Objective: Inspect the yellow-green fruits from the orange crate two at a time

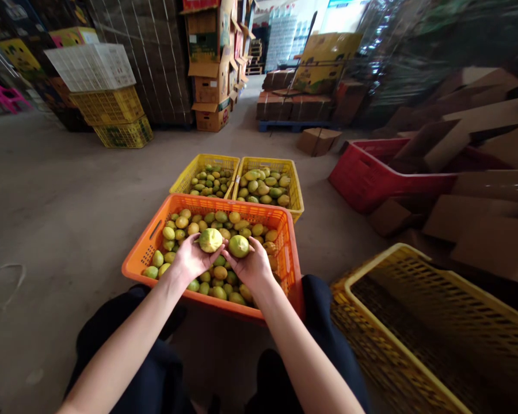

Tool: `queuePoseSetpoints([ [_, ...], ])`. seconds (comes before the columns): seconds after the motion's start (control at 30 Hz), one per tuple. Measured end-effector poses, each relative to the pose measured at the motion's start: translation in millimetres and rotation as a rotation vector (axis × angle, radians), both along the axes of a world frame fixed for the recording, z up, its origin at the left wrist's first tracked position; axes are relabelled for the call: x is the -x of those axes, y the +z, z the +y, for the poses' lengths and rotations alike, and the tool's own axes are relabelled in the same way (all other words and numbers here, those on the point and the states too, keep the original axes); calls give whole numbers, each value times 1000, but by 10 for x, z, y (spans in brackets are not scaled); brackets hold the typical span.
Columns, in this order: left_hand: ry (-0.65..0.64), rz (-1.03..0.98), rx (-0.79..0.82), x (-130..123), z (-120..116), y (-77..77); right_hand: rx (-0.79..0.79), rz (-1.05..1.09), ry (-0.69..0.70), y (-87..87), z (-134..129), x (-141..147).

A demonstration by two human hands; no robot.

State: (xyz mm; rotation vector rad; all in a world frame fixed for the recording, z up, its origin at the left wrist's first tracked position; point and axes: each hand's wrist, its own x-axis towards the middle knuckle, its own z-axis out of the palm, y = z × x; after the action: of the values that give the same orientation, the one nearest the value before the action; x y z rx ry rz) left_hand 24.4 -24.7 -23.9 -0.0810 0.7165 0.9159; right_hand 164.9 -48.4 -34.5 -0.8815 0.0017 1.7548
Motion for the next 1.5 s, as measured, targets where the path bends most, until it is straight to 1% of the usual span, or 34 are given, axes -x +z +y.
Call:
queuePoseSetpoints([
  [0.1, -7, 5, -10, 5, -8, 0, 37, -11, -37, 58, -6, 26],
  [0.17, -12, 5, -35, 12, -14, 9, 34, -25, -36, 63, 2, 23],
  [0.3, -39, 4, -106, 27, -2, 62, -27, -95, 70, 19, 39, -30],
  [0.4, -48, 54, -171, 38, 13, 118, -54, -161, 75, 8, 57, -65],
  [0.47, -55, 102, -281, 49, 5, 149, -129, -211, 47, 20, 51, -72],
  [0.6, -57, 268, -599, 80, -58, 171, -361, -321, -12, 46, 4, -63],
  [0.73, -92, 516, -844, 112, -126, 171, -462, -478, -68, 61, -42, -55],
  [0.83, -55, 683, -1017, 133, -155, 183, -582, -556, -29, 79, -60, -48],
  [0.9, -9, 750, -1092, 147, -161, 197, -632, -576, 15, 92, -67, -39],
  [0.97, 48, 766, -1108, 161, -165, 212, -665, -632, 21, 102, -73, -26],
  [1.03, 82, 745, -1084, 170, -172, 225, -698, -712, -4, 109, -78, -10],
  [1.13, 72, 722, -1083, 171, -196, 239, -739, -751, -24, 116, -82, 18],
  [1.23, 48, 740, -1167, 171, -222, 232, -774, -781, -44, 104, -79, 44],
  [1.33, 31, 855, -1315, 186, -232, 196, -830, -865, -82, 79, -77, 61],
  [1.4, 18, 920, -1389, 202, -229, 168, -853, -860, -116, 69, -84, 65],
  [1.5, 15, 879, -1379, 220, -226, 145, -844, -775, -144, 67, -99, 61],
])
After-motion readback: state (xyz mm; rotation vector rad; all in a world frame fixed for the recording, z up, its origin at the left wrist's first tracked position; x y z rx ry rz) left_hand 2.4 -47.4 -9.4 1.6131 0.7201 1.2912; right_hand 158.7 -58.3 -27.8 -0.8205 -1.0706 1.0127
